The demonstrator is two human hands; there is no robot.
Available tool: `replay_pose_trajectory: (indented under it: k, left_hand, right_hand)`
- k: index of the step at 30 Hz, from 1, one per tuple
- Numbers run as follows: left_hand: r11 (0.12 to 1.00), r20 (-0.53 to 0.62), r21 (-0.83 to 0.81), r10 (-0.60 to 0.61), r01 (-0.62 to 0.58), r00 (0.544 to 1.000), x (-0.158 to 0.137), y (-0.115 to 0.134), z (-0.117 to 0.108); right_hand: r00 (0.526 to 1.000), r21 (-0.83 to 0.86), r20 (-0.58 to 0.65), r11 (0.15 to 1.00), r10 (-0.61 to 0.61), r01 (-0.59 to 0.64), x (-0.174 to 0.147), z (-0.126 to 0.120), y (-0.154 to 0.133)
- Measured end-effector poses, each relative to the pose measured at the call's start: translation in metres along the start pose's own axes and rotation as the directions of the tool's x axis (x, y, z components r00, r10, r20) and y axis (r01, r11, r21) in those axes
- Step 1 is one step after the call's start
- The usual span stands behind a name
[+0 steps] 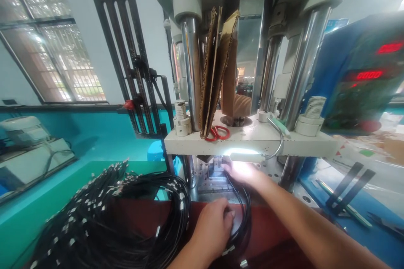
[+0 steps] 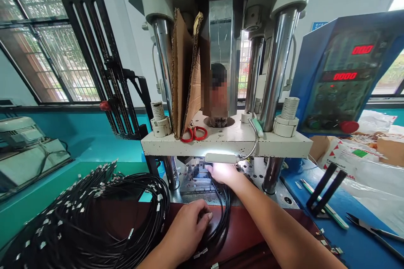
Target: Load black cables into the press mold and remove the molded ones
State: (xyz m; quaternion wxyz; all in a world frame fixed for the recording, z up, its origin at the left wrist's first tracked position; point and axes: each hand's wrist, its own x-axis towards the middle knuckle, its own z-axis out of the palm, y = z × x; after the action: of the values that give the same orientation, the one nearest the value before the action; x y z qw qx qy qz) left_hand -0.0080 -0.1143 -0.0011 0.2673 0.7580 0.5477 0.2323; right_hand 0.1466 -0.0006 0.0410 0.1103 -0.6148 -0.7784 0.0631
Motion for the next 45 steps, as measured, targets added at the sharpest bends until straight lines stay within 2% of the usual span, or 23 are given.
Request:
replay_pose_trajectory:
  k: [3, 7, 12, 15, 17, 21, 25, 32, 38, 45]
  left_hand:
    - [1.0, -0.005, 0.007, 0.017, -0.017, 1.0, 0.001, -0.001, 0.001]
    - [0.997, -0.04, 0.012, 0.072, -0.071, 0.997, 0.002, 0.003, -0.005]
    - [0.975, -0.146, 0.141, 0.191, -0.171, 0.971, 0.013, 0.007, -0.023]
    - [0.943, -0.126, 0.275, 0.228, -0.187, 0.965, 0.035, 0.003, -0.032]
    - [0.931, -0.11, 0.319, 0.225, -0.18, 0.968, 0.058, -0.001, -0.036]
    - [0.909, -0.097, 0.394, 0.187, -0.135, 0.978, 0.102, -0.004, -0.035]
    - [0.87, -0.052, 0.476, 0.177, -0.132, 0.983, 0.121, -0.001, -0.029]
    - [0.824, 0.011, 0.54, 0.196, -0.17, 0.981, 0.12, -0.001, -0.021]
    - [0.821, -0.021, 0.545, 0.218, -0.172, 0.976, 0.12, 0.004, -0.019]
    - [0.834, -0.083, 0.541, 0.182, -0.109, 0.98, 0.124, 0.004, -0.005]
  right_hand:
    - [1.0, -0.037, -0.01, 0.999, -0.001, 0.001, 0.002, 0.005, -0.01]
    - [0.996, -0.047, -0.093, 0.999, 0.01, -0.015, 0.002, 0.011, -0.018]
    - [0.96, 0.009, -0.277, 1.0, 0.031, -0.029, -0.025, 0.01, 0.009]
    - [0.93, 0.038, -0.366, 0.999, 0.033, -0.02, -0.06, 0.012, 0.038]
    - [0.919, 0.047, -0.395, 0.998, -0.009, 0.03, -0.083, 0.013, 0.052]
    - [0.899, 0.049, -0.431, 0.992, -0.082, 0.115, -0.108, 0.018, 0.06]
    - [0.887, 0.045, -0.447, 0.987, -0.117, 0.153, -0.105, 0.021, 0.059]
    - [0.889, 0.057, -0.448, 0.989, -0.1, 0.14, -0.094, 0.02, 0.066]
    - [0.89, 0.059, -0.441, 0.986, -0.116, 0.157, -0.102, 0.015, 0.064]
    - [0.889, 0.069, -0.441, 0.983, -0.121, 0.168, -0.099, 0.011, 0.068]
